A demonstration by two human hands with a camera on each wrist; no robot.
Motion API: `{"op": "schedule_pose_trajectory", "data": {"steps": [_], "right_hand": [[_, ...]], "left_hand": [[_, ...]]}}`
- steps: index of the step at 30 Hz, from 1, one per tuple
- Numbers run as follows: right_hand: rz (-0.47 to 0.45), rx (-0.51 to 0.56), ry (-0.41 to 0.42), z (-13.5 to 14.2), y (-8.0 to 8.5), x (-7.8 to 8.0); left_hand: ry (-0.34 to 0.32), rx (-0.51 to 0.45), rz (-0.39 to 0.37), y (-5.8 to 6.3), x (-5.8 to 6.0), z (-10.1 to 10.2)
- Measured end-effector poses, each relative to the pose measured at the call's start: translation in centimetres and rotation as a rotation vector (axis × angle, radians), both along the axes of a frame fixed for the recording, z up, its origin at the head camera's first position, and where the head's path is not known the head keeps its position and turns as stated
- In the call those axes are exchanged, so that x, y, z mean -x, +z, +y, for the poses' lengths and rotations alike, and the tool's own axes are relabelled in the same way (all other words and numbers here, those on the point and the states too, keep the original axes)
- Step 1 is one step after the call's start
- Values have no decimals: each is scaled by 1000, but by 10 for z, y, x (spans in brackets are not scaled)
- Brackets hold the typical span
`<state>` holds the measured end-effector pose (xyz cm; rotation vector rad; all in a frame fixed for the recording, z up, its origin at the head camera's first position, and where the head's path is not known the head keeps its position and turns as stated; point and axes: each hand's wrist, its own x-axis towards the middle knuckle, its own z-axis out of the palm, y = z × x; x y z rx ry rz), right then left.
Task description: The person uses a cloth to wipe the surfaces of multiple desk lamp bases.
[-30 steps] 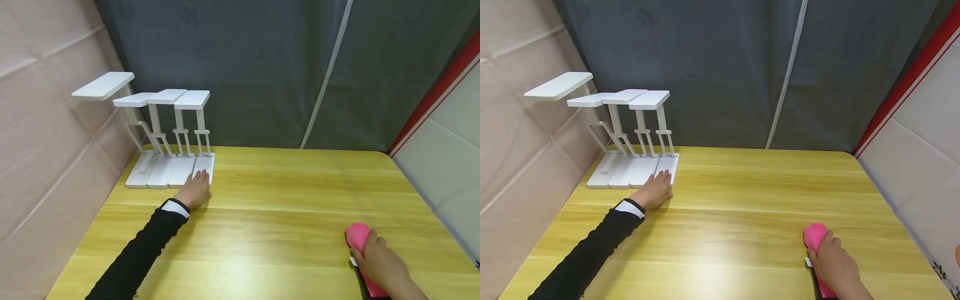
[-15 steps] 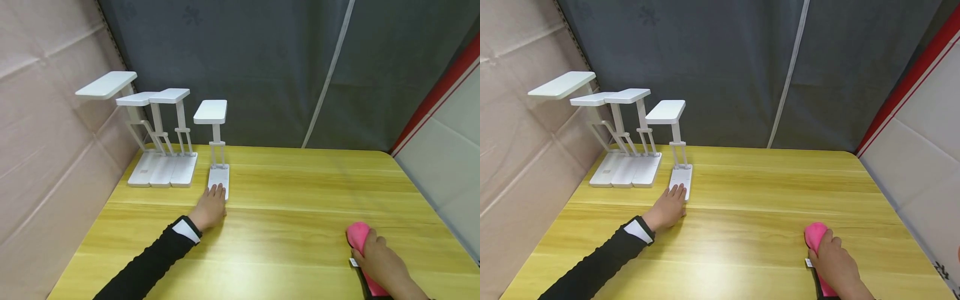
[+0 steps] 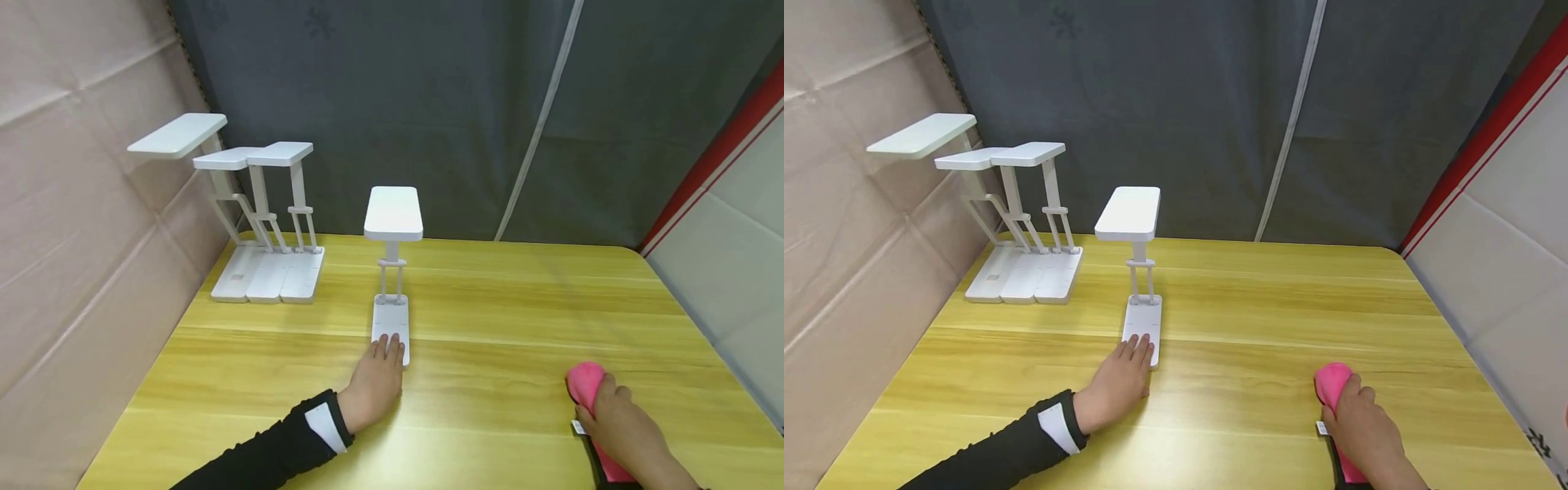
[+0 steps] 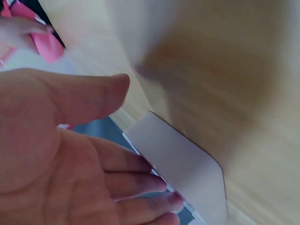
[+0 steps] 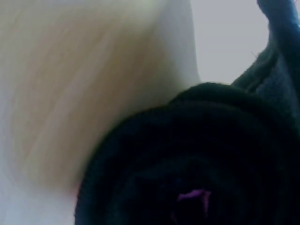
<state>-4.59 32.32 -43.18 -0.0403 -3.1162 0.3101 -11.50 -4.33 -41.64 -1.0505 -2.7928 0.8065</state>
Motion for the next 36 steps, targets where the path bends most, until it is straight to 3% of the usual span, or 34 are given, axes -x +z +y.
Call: {"op": "schedule_pose_trajectory", "data": {"steps": [7,12,18,21,24,27,29,32,36], "right_hand": [[3,10,-7,-1,0,0],[-1,7,4,-1,0,-1],[-60,31,-17,1,0,0],[-107,42,-21,3,1,2],[-154,37,-8,3,6,6],[-170,23,29,1,15,11],[-141,42,87,-6,25,16],[-58,80,249,-27,39,28],[-26,116,497,-67,48,53]], "left_hand": [[-65,55,39,-1,-27,19],[-80,37,82,-3,-42,31],[-71,41,156,-9,-56,44],[-96,44,157,-8,-58,46],[-158,-26,86,-1,-51,36],[-177,-170,-91,12,-35,15],[-130,-267,-222,20,-21,-1],[-15,-380,-346,27,2,-22],[47,-494,-453,19,25,-33]]}}
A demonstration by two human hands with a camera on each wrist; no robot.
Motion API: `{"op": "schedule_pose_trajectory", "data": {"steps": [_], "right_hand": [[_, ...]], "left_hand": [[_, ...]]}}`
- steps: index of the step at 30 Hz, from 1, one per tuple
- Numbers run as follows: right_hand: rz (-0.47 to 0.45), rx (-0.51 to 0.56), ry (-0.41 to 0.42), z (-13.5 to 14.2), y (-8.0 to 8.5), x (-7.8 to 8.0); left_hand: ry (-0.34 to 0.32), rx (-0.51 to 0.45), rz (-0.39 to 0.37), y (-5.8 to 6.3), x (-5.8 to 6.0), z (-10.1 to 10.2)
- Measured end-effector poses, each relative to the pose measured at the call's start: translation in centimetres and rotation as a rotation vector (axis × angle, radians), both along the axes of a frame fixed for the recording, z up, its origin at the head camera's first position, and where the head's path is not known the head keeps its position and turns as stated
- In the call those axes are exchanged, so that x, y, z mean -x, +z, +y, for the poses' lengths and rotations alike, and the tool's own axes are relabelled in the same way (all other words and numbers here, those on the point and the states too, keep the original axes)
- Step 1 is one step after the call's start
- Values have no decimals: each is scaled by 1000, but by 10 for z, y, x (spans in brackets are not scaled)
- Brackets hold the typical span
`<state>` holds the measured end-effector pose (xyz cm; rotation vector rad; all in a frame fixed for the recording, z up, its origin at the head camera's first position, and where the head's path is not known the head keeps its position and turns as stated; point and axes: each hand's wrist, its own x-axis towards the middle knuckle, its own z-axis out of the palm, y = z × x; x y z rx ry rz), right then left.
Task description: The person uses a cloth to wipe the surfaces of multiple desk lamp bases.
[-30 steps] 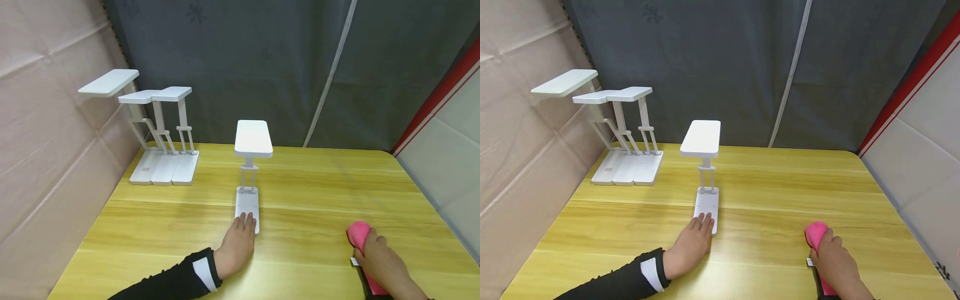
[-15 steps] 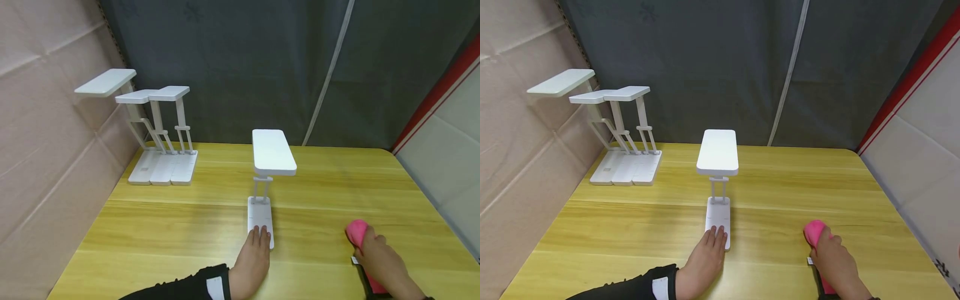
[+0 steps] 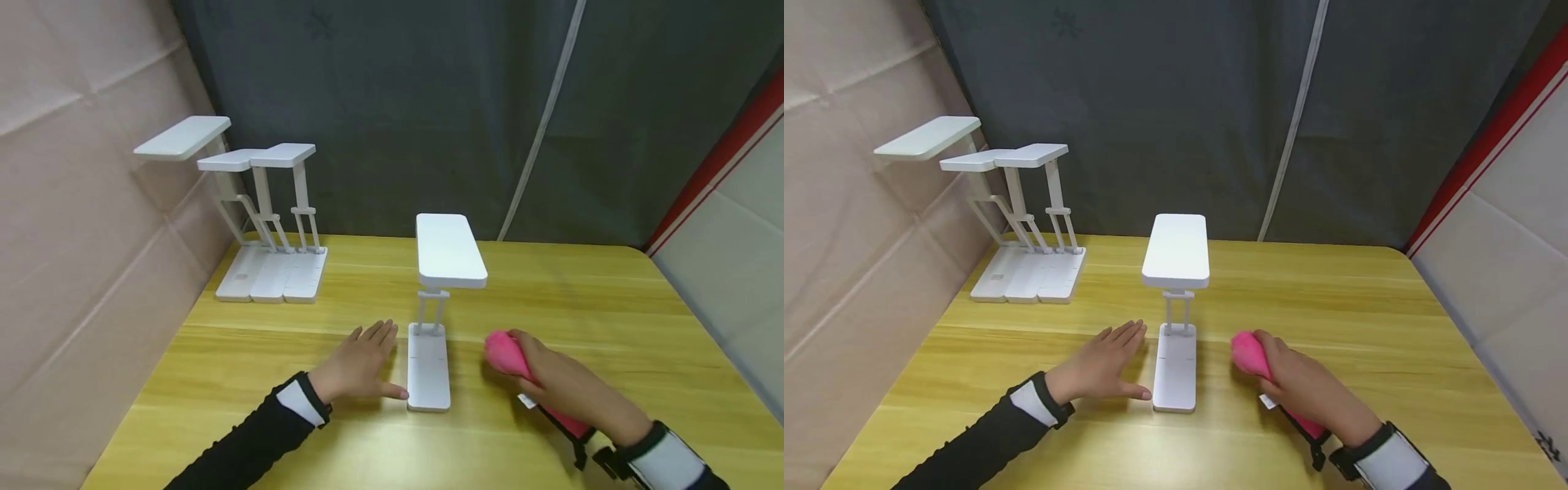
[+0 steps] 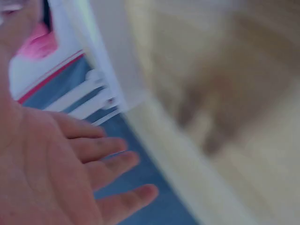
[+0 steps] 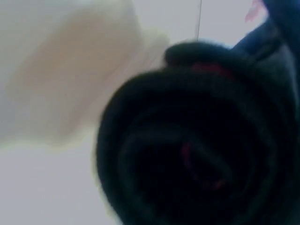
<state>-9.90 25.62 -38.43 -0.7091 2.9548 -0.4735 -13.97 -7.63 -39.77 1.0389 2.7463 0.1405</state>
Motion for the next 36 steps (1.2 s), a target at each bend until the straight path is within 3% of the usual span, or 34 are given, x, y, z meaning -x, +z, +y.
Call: {"op": "schedule_pose_trajectory", "data": {"steps": [6,10,13,21,36], "right_hand": [[41,-39,260,-50,-15,36],[146,-108,329,-68,-23,47],[175,-133,328,-73,-25,49],[74,-116,358,-74,-22,38],[-40,-33,526,-65,-16,-3]], "left_hand": [[-5,-113,-97,-29,15,4],[-15,-99,-117,-35,16,7],[-33,-65,-99,-34,17,9],[-47,75,32,-25,20,13],[-24,94,50,-21,20,16]]}}
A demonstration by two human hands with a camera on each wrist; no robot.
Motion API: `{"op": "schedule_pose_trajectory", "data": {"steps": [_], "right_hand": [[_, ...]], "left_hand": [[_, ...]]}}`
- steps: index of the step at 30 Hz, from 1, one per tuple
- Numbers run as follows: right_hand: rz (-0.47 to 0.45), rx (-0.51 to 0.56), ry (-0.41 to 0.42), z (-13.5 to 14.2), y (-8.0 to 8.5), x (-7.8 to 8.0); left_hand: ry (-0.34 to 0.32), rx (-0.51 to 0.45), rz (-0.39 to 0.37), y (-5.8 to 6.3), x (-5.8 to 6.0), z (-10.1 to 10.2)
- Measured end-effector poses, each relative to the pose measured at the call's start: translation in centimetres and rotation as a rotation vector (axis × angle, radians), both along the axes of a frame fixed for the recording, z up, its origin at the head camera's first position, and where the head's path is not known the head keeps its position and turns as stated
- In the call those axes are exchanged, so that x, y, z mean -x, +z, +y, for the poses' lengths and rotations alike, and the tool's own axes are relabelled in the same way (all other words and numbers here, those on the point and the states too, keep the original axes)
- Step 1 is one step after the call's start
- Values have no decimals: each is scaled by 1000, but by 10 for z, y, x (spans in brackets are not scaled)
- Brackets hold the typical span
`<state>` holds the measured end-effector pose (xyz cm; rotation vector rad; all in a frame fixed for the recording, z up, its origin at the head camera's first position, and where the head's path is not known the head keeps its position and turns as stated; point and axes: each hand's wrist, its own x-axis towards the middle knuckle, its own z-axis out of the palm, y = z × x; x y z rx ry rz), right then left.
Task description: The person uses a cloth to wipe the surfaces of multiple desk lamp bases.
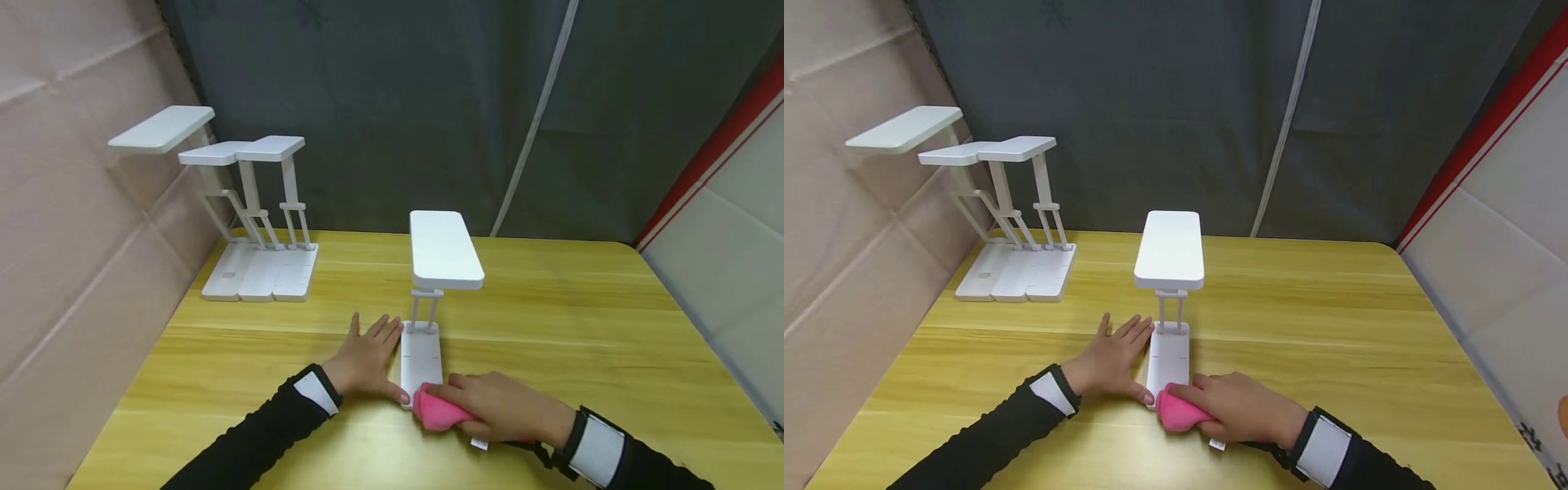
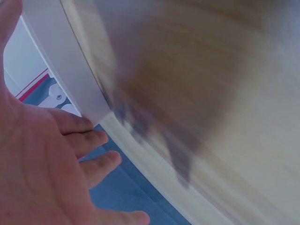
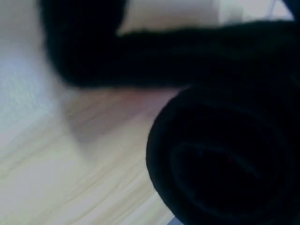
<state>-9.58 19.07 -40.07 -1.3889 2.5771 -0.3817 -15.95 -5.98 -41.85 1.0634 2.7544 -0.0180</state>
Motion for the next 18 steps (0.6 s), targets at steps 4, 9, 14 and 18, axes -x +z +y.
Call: {"op": "schedule_pose_trajectory", "data": {"steps": [4,9,14,18], "right_hand": [[-52,61,28,2,5,1],[57,96,-121,-7,9,31],[240,63,-177,-24,0,55],[333,81,-143,-32,-4,57]], "left_hand": [[7,-24,-22,2,-1,-1],[26,-36,-15,2,-1,-1],[28,-79,-36,-1,-2,-2],[33,-75,-18,-2,0,-1]]}}
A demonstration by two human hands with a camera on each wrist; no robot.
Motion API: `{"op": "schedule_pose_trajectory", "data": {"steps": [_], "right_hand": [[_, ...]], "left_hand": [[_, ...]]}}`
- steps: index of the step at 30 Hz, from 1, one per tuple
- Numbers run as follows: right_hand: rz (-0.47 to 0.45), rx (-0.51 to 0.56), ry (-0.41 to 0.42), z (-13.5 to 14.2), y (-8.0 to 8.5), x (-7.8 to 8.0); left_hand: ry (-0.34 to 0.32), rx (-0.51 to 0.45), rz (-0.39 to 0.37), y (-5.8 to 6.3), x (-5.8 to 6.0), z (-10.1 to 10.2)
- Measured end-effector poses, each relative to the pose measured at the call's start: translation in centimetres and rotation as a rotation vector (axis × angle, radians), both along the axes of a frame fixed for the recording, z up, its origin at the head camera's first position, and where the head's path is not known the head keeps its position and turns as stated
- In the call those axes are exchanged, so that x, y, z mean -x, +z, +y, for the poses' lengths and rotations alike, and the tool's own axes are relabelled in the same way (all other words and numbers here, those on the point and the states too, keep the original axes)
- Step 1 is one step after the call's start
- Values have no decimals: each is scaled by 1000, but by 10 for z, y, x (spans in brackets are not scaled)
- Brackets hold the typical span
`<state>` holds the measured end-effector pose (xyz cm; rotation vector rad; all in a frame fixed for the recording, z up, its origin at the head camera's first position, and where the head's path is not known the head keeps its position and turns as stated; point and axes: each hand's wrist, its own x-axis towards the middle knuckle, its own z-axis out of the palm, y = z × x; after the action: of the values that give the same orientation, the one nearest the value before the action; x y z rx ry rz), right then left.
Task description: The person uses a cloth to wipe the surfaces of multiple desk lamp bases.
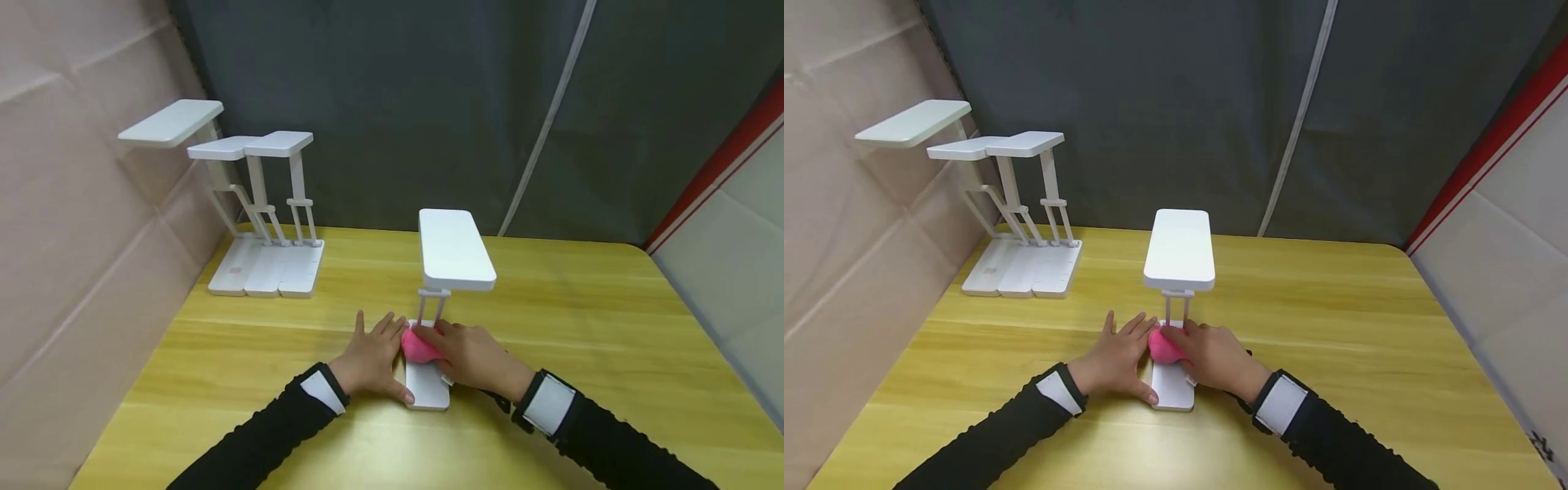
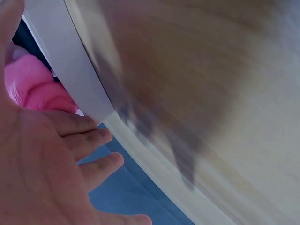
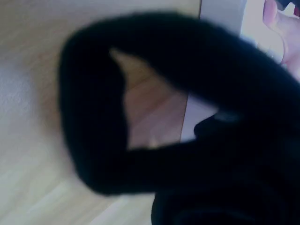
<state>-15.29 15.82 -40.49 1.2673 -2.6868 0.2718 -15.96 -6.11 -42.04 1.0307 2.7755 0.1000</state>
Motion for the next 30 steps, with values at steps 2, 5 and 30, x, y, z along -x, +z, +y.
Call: {"op": "schedule_pose_trajectory", "data": {"steps": [2,5,30], "right_hand": [[7,-4,6,-1,1,-3],[-37,-31,6,1,6,-9],[-273,-95,-95,24,23,-11]], "left_hand": [[4,17,11,1,1,1],[4,44,13,4,2,1],[-12,51,7,4,1,3]]}}
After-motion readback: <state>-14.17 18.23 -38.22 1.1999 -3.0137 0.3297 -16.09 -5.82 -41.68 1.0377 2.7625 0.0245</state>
